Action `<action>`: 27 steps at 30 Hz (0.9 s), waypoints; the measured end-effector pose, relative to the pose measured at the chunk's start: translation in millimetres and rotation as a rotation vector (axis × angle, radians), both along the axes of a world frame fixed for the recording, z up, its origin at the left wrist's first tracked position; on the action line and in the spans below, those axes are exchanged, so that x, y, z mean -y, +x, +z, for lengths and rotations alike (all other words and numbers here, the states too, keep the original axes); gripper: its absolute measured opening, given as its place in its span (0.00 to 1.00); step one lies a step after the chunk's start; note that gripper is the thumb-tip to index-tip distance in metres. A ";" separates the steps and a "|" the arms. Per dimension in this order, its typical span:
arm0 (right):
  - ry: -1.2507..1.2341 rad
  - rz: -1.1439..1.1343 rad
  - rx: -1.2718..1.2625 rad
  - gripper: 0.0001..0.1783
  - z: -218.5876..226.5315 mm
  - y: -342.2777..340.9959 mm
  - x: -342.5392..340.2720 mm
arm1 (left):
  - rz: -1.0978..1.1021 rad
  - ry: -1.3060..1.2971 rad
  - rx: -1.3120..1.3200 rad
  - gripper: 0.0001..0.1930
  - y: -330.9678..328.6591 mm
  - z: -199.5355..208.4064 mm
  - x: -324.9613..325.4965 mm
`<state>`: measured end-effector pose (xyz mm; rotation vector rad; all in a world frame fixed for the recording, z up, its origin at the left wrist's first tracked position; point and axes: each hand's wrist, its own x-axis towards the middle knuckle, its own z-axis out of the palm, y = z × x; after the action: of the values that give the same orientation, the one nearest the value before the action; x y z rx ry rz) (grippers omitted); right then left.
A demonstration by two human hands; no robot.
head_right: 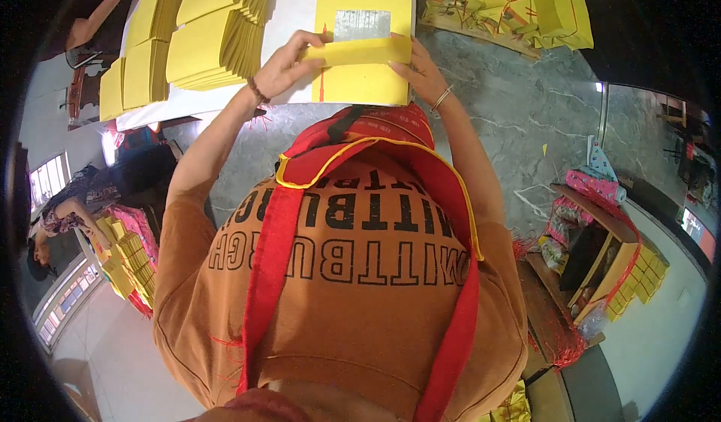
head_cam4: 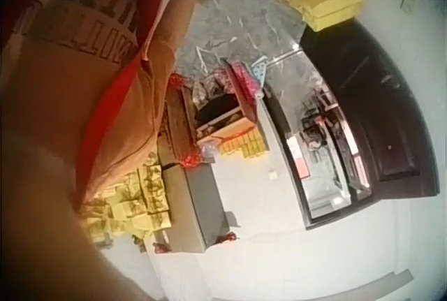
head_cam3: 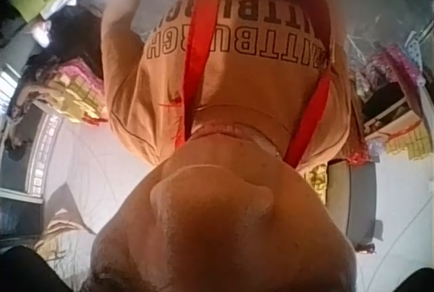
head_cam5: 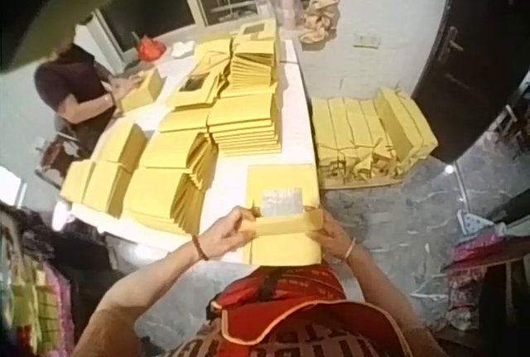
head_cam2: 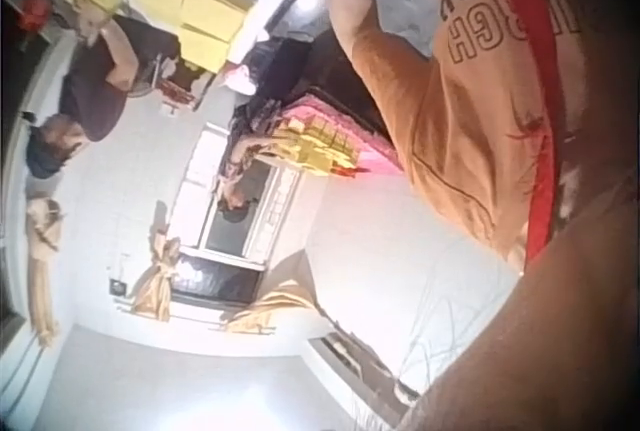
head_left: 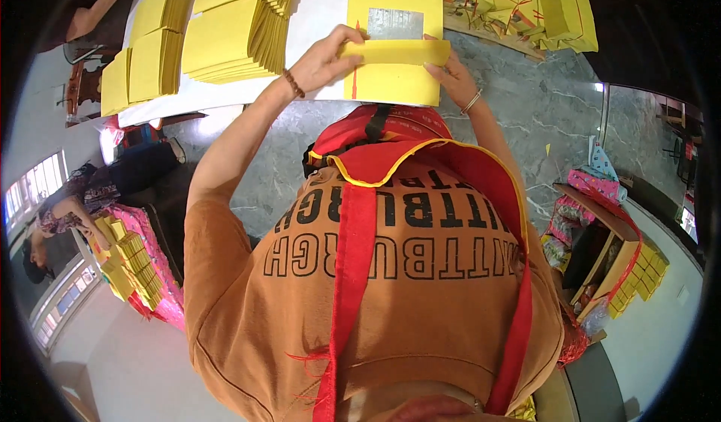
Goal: Folding stacks of yellow joss paper on a work table.
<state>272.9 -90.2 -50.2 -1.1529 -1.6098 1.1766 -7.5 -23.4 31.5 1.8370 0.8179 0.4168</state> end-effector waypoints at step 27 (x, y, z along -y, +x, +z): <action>0.497 0.107 0.868 0.17 72.7 2.5 1.7 | -0.101 0.928 -0.284 0.15 -8.0 3.4 12.7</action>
<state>275.4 -91.9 22.5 -1.3165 -2.4447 0.2474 -15.5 -36.2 34.9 2.8365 0.7700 0.5267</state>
